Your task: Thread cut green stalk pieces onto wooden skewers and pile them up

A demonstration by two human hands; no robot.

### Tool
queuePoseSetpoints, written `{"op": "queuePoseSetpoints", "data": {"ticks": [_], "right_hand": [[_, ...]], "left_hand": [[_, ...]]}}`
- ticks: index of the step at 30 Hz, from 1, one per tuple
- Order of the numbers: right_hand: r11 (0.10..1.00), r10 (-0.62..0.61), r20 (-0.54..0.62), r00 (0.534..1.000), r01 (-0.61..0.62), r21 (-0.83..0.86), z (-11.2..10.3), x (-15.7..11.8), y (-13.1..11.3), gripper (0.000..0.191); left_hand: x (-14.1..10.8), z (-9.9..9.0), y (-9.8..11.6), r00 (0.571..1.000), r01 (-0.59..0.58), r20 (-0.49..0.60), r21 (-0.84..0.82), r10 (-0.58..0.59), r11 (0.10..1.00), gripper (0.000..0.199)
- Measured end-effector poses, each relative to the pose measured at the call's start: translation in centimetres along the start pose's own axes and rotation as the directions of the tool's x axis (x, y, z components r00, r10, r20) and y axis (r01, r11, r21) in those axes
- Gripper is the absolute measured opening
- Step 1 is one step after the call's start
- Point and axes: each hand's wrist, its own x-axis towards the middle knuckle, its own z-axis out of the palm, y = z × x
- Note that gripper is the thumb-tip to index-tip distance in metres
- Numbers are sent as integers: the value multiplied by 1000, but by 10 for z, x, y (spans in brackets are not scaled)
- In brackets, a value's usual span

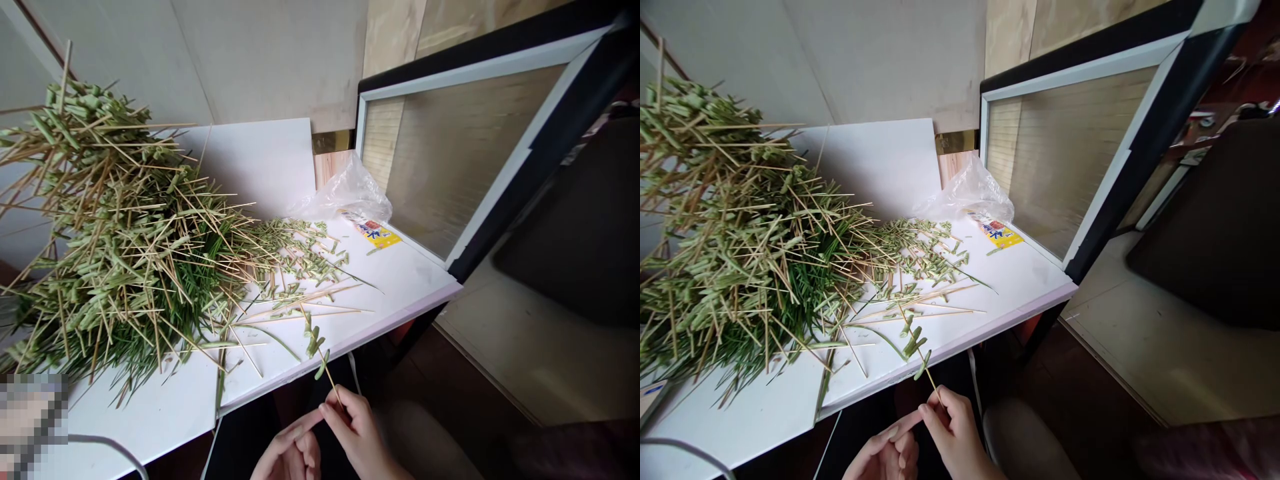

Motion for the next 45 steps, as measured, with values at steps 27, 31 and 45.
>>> {"op": "queuePoseSetpoints", "data": {"ticks": [27, 31, 45], "right_hand": [[1000, -24, 44, 999, 24, -1, 0, -7, -5, 32], [999, 2, 68, 998, 1, -46, -1, -7, -7, 32], [999, -47, 130, 990, 50, -18, 1, -9, -5, 39]], "left_hand": [[-2, -8, 9, 999, -25, -18, 112, 27, 993, 42], [-1, -15, 11, 997, -54, -45, 115, 59, 992, 41], [-20, 3, 12, 993, -73, -65, 276, 94, 958, 43]]}}
